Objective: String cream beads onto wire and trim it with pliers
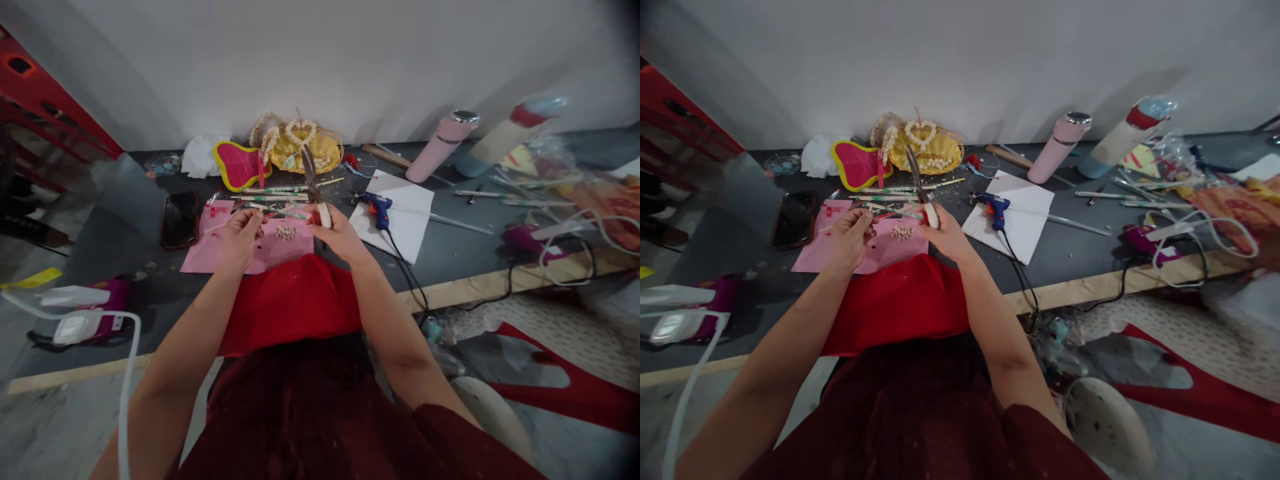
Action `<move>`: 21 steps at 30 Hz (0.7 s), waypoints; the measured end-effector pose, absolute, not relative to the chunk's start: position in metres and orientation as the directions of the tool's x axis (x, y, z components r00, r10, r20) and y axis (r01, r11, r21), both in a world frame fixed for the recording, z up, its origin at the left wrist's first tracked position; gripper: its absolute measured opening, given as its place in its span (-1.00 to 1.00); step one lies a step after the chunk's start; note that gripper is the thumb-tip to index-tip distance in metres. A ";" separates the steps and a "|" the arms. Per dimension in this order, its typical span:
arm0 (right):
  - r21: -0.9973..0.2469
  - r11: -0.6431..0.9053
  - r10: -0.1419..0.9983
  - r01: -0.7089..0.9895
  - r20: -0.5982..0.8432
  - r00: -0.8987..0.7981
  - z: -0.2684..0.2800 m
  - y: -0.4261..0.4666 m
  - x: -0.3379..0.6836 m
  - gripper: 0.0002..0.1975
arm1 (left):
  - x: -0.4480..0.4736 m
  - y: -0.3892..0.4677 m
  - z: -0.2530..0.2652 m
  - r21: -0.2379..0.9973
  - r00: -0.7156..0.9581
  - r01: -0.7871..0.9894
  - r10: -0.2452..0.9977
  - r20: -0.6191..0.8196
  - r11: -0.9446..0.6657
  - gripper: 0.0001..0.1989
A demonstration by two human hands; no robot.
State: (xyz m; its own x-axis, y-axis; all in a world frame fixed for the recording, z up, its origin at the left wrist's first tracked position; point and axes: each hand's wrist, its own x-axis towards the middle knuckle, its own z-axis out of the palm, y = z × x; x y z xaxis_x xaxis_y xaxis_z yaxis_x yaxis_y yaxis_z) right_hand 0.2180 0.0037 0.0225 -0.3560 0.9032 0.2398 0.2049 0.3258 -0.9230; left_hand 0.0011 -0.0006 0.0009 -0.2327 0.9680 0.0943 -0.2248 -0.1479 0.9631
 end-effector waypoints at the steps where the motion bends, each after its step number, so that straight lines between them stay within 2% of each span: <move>1: -0.843 0.408 0.887 0.351 0.275 -0.371 0.023 0.003 0.219 -0.60 | 0.001 -0.001 0.002 0.956 -0.217 -0.247 0.971 0.104 -0.157 -0.85; 4: -0.498 0.516 0.856 0.697 0.280 -0.434 0.025 0.000 0.219 -0.53 | 0.001 -0.001 0.004 0.940 -0.200 -0.292 0.973 0.119 -0.175 -0.82; 5: -0.404 0.522 0.853 0.751 0.253 -0.457 0.024 -0.002 0.218 -0.52 | 0.001 -0.001 0.005 0.936 -0.201 -0.301 0.972 0.121 -0.179 -0.81; 7: -0.292 0.530 0.848 0.796 0.194 -0.493 0.023 -0.004 0.215 -0.49 | 0.000 -0.001 0.008 0.927 -0.212 -0.323 0.969 0.125 -0.191 -0.81; 10: -0.251 0.533 0.846 0.808 0.150 -0.512 0.022 -0.006 0.212 -0.43 | -0.001 -0.002 0.010 0.911 -0.227 -0.355 0.965 0.135 -0.211 -0.82; 21: -0.294 0.535 0.842 0.792 0.103 -0.530 0.022 -0.004 0.211 -0.40 | -0.003 0.000 0.006 0.932 -0.197 -0.291 0.967 0.164 -0.217 -0.85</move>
